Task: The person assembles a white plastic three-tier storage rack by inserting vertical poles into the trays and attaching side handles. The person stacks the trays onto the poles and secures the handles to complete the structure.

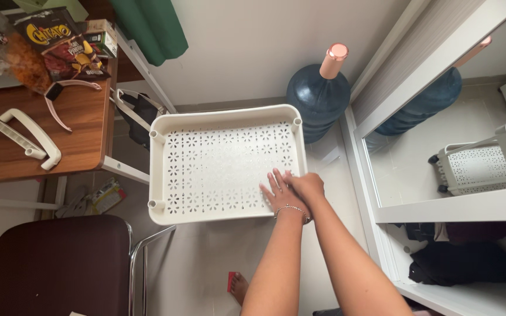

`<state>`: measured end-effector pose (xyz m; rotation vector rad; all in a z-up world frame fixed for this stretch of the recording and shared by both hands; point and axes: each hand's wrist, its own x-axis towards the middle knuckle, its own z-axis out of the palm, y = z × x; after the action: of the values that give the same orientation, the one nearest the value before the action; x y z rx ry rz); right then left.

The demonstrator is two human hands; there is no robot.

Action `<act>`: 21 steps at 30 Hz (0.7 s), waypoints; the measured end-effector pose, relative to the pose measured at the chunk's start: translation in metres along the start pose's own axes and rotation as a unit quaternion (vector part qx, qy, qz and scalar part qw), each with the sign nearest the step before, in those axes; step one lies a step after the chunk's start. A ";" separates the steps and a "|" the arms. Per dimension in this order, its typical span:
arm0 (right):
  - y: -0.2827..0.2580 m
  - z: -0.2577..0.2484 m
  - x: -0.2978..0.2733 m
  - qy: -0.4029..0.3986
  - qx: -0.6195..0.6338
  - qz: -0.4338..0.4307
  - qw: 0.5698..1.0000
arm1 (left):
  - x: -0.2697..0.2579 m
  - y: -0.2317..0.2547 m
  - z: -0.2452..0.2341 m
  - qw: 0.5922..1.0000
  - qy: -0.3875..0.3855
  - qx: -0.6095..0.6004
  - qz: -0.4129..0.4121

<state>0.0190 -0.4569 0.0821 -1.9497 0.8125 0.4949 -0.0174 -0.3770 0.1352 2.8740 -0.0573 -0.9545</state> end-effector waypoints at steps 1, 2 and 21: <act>0.001 0.005 0.001 0.011 -0.053 0.016 0.998 | 0.002 -0.004 -0.004 0.998 -0.053 0.016 0.001; 0.001 0.008 0.003 0.019 -0.066 0.018 0.997 | 0.002 -0.008 -0.008 0.994 -0.105 0.031 0.003; -0.038 0.006 -0.030 0.099 -0.119 0.007 0.988 | 0.029 -0.035 -0.008 0.986 -0.155 -0.004 0.054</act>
<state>0.0247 -0.4282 0.1211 -2.2413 0.9264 0.4261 0.0111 -0.3435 0.1202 2.6565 -0.2310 -1.3642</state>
